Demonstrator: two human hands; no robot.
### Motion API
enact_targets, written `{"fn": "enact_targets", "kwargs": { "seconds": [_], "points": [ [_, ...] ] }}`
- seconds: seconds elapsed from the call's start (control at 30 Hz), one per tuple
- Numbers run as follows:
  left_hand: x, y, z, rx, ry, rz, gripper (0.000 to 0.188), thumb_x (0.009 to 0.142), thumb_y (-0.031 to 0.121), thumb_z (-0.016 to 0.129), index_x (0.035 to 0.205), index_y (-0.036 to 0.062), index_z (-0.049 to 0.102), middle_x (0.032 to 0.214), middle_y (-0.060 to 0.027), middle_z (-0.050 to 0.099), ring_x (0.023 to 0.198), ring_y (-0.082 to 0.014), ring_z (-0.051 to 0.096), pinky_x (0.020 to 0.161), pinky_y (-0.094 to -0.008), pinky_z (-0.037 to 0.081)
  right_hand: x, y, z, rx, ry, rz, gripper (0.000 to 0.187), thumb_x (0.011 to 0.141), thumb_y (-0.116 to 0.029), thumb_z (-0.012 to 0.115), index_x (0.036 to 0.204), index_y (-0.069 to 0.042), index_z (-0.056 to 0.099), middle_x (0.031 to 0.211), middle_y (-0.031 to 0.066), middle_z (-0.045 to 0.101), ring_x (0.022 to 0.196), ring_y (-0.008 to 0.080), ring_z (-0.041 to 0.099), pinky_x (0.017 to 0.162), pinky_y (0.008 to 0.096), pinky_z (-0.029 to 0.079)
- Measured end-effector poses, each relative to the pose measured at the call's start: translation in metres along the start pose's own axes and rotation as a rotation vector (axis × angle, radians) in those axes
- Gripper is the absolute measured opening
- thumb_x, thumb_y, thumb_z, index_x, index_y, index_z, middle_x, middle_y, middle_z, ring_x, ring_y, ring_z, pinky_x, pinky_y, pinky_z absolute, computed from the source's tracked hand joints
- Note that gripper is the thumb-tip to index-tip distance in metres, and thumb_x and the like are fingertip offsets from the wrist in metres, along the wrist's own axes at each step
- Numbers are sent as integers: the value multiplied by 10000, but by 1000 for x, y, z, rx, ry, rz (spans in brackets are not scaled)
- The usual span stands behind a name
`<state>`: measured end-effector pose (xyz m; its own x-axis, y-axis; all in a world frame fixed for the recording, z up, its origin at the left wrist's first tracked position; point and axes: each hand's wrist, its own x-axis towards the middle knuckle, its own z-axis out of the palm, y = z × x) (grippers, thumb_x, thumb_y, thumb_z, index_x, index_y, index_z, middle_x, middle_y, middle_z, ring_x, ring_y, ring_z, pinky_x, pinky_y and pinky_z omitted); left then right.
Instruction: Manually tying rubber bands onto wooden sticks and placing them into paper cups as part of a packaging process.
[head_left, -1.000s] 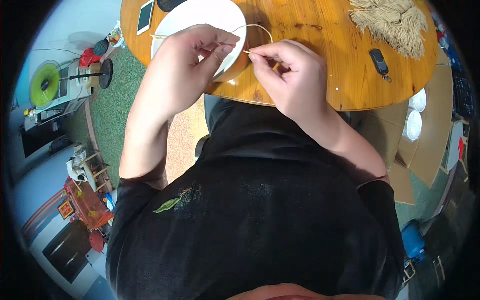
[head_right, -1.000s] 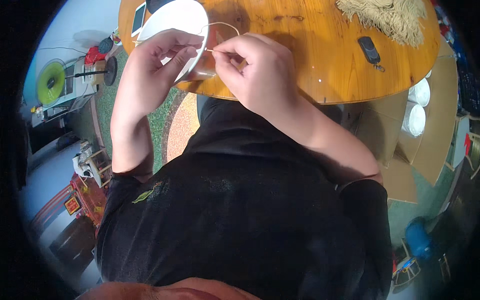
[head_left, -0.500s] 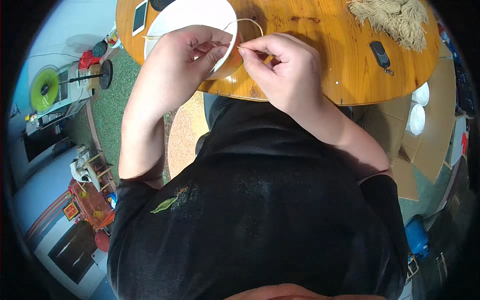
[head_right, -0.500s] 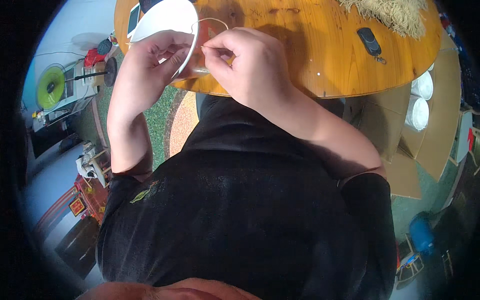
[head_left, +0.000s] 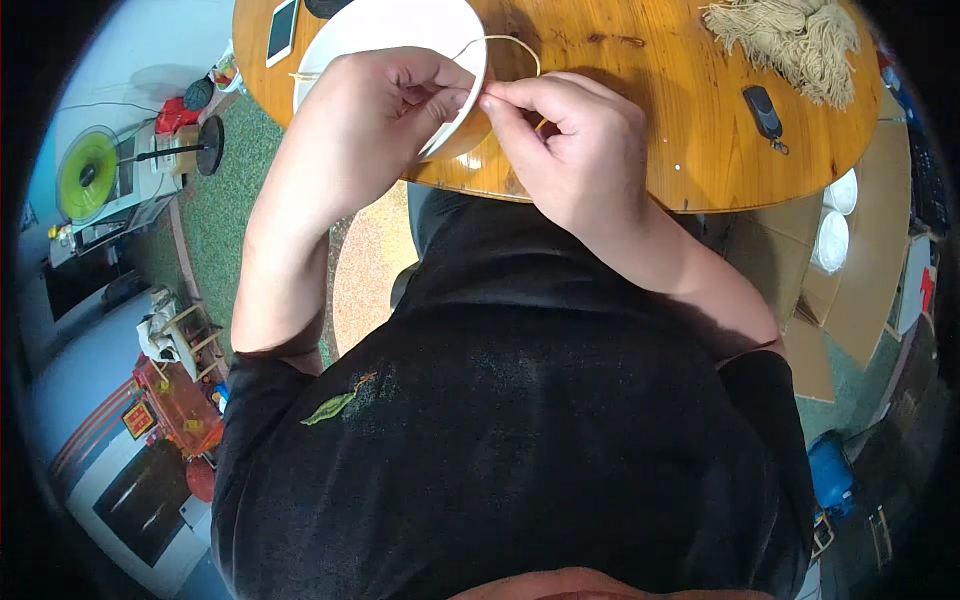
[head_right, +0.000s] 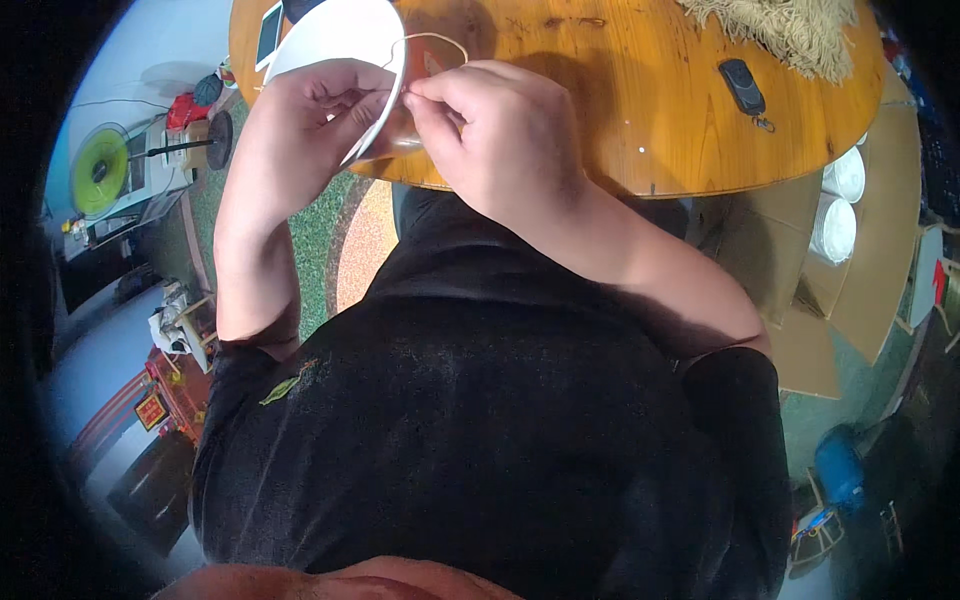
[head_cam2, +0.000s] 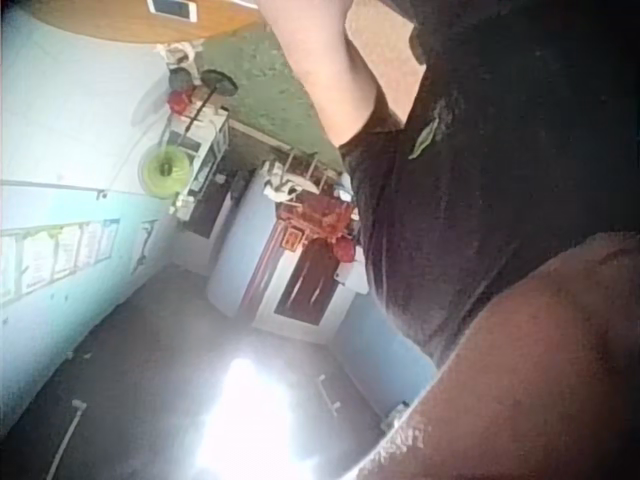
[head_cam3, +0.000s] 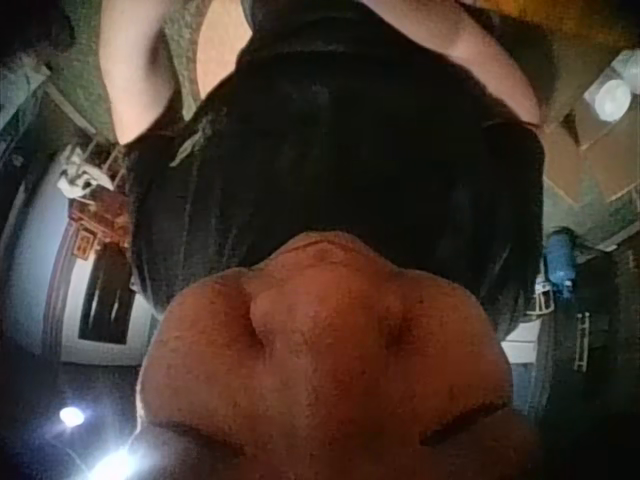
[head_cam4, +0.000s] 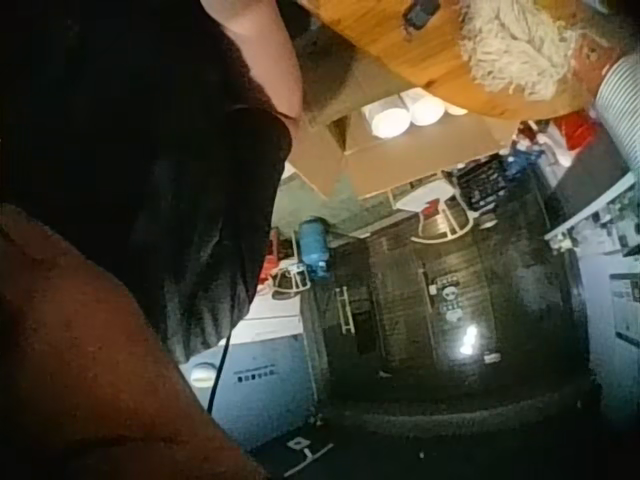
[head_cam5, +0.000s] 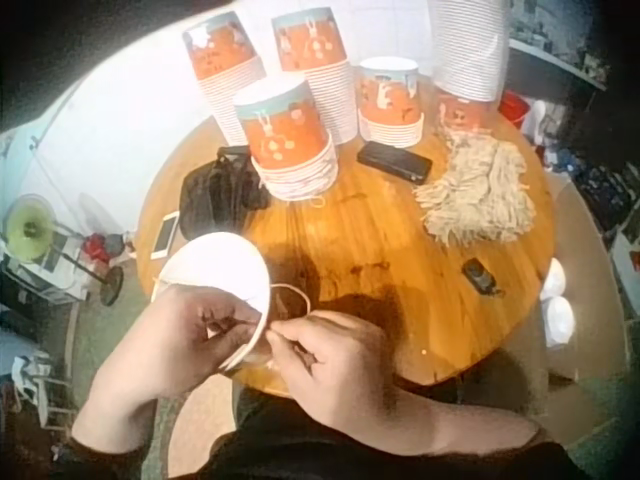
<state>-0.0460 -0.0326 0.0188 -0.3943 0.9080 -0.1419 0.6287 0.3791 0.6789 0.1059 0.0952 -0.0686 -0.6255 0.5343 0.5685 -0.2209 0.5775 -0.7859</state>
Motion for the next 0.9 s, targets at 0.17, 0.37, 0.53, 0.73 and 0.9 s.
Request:
{"fn": "enact_targets", "kwargs": {
  "seconds": [0.17, 0.37, 0.53, 0.73, 0.9],
  "points": [
    [-4, 6, 3, -25, 55, -2, 138, 1011, 85, 726, 1095, -22, 749, 850, -117, 761, 756, -130, 719, 699, -298, 579, -1, 1, 0, 7, -20, 3, 74, 897, -80, 798, 926, -13, 783, 779, 115, 733, 681, 266, 729, 608, 357, 553],
    [-11, 5, 0, 39, 110, 41, 140, 1048, 78, 685, 1132, -26, 727, 941, -50, 752, 892, -98, 706, 800, -261, 563, -1, 12, 1, 112, 20, -18, 87, 895, -41, 810, 973, -15, 782, 888, 112, 760, 778, 218, 756, 690, 317, 579],
    [-8, -3, 4, 74, 244, 232, 79, 985, 54, 697, 1036, -2, 719, 935, -119, 754, 821, -211, 742, 756, -328, 596, -6, 7, 2, 452, 36, 180, 160, 1006, 108, 661, 1155, 51, 673, 1076, 125, 759, 1021, 162, 749, 964, 270, 586],
    [-6, 0, 2, -176, 54, 115, 96, 1028, 90, 632, 1067, 4, 642, 812, -63, 646, 740, -148, 634, 670, -306, 507, -5, 17, 5, 686, 5, 171, 153, 1004, 145, 625, 951, 4, 603, 1084, 115, 709, 1035, 160, 727, 959, 289, 592],
    [0, -1, 7, -322, 18, 65, 91, 1040, 102, 621, 1030, 13, 637, 764, -35, 616, 698, -107, 581, 634, -284, 477, -4, 15, 5, 696, 52, 139, 176, 964, 145, 669, 948, -22, 612, 1038, 64, 698, 937, 123, 715, 885, 256, 585]
  ]
}}
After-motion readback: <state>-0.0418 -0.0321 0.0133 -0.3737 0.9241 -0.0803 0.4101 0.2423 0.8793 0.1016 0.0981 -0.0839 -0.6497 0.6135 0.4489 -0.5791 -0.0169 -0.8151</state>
